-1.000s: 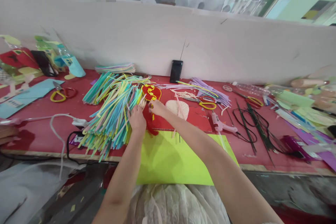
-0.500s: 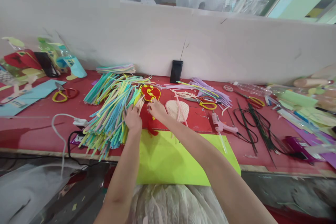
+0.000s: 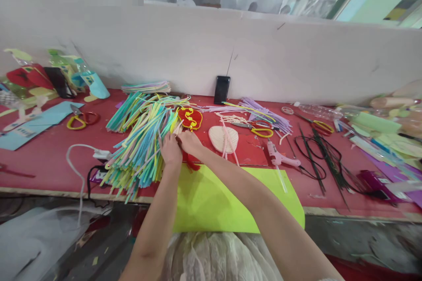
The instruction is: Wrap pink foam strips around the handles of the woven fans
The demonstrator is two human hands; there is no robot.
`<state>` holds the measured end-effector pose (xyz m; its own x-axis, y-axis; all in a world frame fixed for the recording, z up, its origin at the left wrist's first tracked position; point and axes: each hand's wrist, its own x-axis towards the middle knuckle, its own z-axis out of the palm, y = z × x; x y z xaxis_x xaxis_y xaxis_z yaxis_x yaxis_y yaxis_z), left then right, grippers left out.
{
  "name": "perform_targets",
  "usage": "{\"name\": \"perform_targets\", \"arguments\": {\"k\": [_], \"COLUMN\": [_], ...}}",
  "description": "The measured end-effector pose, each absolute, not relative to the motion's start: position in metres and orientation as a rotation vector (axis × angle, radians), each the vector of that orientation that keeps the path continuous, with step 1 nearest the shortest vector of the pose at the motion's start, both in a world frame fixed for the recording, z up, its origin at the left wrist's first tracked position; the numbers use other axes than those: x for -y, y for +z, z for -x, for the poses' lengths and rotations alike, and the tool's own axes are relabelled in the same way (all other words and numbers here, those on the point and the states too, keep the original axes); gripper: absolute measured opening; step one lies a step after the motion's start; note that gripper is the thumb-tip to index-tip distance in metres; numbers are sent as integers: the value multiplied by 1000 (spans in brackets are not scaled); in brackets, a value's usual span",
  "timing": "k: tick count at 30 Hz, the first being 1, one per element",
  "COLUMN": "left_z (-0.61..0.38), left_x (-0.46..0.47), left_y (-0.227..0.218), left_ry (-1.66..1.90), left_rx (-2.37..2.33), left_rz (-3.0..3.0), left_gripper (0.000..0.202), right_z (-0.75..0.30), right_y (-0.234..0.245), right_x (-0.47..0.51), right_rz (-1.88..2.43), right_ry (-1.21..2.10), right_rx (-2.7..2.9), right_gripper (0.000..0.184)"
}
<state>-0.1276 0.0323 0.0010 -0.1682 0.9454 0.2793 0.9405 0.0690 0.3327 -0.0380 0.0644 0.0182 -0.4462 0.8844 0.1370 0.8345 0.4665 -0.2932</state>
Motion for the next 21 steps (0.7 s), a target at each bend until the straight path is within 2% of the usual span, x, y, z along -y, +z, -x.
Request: {"name": "perform_targets", "arguments": {"k": [3, 8, 17, 21], "left_z": [123, 116, 114, 115], "left_x": [-35, -39, -32, -33], "left_y": [-6, -19, -16, -16], "left_ry": [685, 411, 436, 363], "left_rx": [-2287, -2322, -2276, -2247], "left_rz": [-2120, -2149, -2182, -2156], "left_gripper": [44, 54, 53, 54], "right_z": [39, 52, 97, 103], "right_y": [22, 27, 22, 19], "right_x": [-75, -110, -152, -157], "right_rz": [1527, 1514, 1547, 1620], "right_ry": [315, 338, 476, 469], "right_rx": [2365, 2085, 2148, 2145], "right_gripper": [25, 30, 34, 28]}}
